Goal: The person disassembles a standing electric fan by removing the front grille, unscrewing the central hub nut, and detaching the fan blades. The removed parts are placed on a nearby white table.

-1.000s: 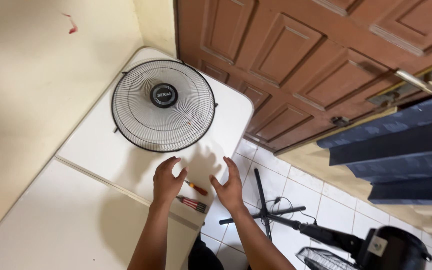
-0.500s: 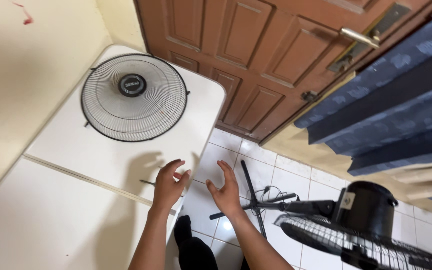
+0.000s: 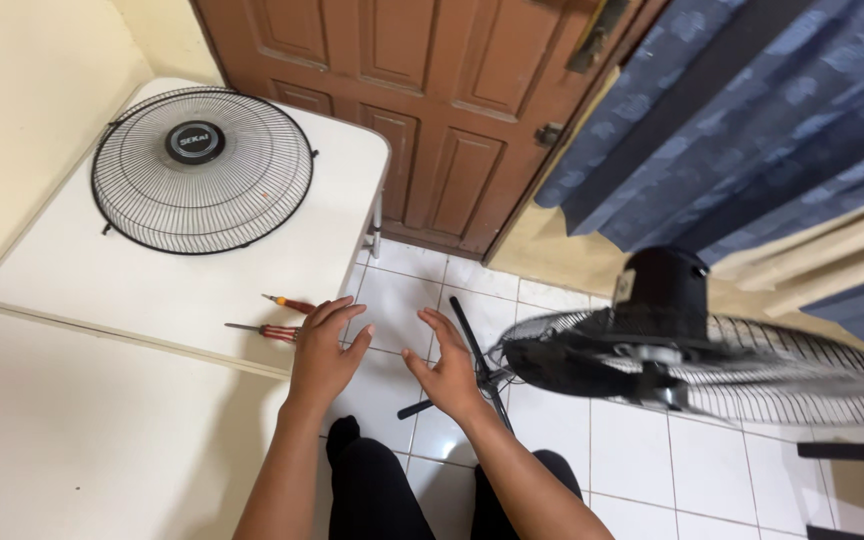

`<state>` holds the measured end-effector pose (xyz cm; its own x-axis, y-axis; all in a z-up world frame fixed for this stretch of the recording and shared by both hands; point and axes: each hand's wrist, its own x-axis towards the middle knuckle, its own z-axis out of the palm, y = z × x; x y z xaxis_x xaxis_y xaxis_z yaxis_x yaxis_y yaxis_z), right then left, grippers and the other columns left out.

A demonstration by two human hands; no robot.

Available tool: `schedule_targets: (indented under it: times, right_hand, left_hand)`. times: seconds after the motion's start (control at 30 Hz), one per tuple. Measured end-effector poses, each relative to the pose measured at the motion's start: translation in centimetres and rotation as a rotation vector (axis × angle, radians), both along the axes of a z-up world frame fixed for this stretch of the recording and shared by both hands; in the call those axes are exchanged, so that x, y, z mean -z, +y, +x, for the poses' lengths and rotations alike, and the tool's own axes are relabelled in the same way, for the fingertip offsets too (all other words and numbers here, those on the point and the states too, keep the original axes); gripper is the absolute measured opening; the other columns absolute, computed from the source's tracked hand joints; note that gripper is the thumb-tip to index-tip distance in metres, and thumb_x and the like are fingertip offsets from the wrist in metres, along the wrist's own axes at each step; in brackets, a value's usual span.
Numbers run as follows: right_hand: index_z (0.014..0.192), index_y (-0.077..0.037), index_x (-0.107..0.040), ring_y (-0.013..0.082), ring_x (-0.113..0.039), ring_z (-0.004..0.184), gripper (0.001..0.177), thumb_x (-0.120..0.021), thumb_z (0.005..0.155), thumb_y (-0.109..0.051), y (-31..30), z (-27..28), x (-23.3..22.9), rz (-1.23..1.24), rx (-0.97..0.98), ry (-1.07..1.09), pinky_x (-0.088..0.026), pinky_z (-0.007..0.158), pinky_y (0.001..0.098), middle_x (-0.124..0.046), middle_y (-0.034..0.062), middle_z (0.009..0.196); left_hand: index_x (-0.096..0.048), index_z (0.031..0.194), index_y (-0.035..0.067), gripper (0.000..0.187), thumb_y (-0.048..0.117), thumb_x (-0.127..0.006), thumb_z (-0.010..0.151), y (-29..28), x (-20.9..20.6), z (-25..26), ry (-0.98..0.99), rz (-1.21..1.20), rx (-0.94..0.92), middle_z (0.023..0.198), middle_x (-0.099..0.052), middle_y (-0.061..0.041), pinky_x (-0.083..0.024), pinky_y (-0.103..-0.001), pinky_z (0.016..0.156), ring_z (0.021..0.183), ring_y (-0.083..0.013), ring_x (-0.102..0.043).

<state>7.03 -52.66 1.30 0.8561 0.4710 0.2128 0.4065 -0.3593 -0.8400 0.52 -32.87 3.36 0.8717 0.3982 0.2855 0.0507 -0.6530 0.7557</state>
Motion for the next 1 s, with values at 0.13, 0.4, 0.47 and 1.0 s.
schedule_targets:
  times: [0.13,0.4,0.47,1.0]
  right_hand:
    - [0.134,-0.007,-0.06,0.0312,-0.059,0.131,0.052,-0.076,0.087,-0.019,-3.1,-2.4,0.7,0.031,0.042,0.028,-0.047,0.107,0.0393,-0.06,0.0151,0.142]
    - [0.126,-0.009,-0.069,0.0306,-0.066,0.103,0.042,-0.077,0.086,-0.022,-13.0,-5.1,4.2,0.035,0.299,0.304,-0.054,0.092,0.0418,-0.074,0.0092,0.123]
    - [0.123,-0.008,-0.07,0.0229,-0.07,0.112,0.039,-0.078,0.087,-0.022,-16.3,-5.1,4.9,0.054,0.347,0.22,-0.053,0.1,0.0386,-0.074,0.009,0.121]
    - [0.122,-0.006,-0.07,0.0236,-0.07,0.115,0.038,-0.076,0.088,-0.022,-32.5,-3.8,0.3,0.074,0.745,0.029,-0.055,0.098,0.038,-0.075,0.0122,0.12]
  left_hand:
    - [-0.074,0.114,0.008,0.034,0.022,-0.078,0.084,-2.6,-0.7,-1.4,-0.075,-0.024,0.089,0.13,-0.068,-0.011,-0.048,-0.041,0.104,0.123,-0.0308,-0.061]
    - [-0.071,0.123,0.007,0.045,0.035,-0.075,0.088,-9.4,-4.8,-1.8,-0.109,-0.157,0.29,0.133,-0.067,-0.012,-0.046,-0.041,0.107,0.128,-0.0292,-0.06]
    - [-0.068,0.127,0.006,0.048,0.035,-0.074,0.089,-11.0,-6.0,-1.4,-0.109,-0.188,0.331,0.135,-0.065,-0.012,-0.046,-0.041,0.107,0.129,-0.0294,-0.059]
    - [-0.064,0.136,0.002,0.046,0.036,-0.049,0.109,-17.3,-3.9,5.0,-0.296,-0.358,0.344,0.123,-0.073,-0.013,-0.05,-0.035,0.1,0.116,-0.0213,-0.067]
